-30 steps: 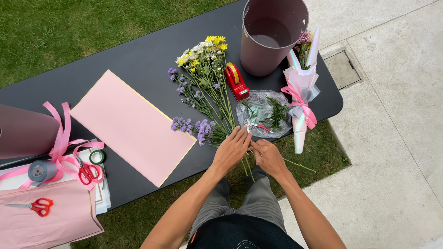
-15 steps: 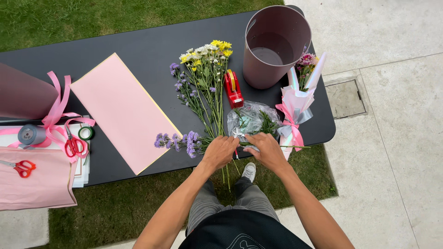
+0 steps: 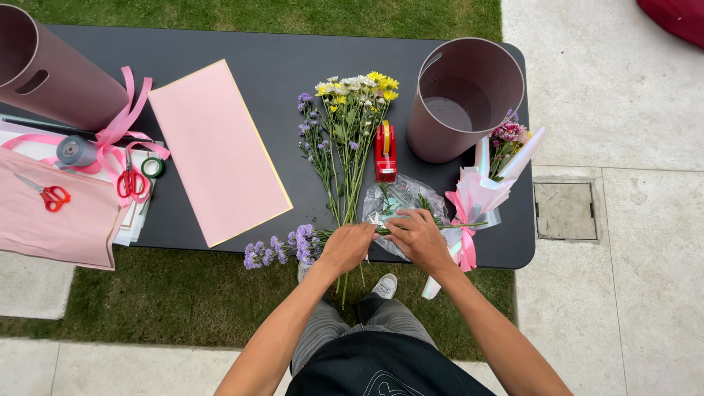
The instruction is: The person arranges flowers by hand on a table, gathering stems of different colors and securing them.
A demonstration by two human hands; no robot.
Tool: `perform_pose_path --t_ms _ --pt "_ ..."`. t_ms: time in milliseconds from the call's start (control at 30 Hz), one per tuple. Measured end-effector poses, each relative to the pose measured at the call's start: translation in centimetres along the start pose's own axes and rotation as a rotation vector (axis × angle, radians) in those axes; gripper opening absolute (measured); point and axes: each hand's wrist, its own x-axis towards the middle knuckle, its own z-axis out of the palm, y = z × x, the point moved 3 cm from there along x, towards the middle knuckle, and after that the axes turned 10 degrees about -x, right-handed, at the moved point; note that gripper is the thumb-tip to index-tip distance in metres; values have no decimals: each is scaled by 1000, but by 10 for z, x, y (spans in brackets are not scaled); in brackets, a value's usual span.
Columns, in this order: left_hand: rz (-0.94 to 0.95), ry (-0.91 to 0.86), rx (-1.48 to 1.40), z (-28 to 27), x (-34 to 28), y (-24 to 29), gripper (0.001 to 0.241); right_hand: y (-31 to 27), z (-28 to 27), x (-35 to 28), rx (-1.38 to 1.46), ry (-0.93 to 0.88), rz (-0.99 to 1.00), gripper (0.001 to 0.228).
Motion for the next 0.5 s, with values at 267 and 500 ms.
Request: perform_pose_path --t_ms 267,500 --pt "-219 59 -95 33 -44 -49 35 -25 39 -158 117 -323 521 37" --pt "-262 99 -141 58 -71 -88 37 -80 70 -257 973 -1248 1395 88"
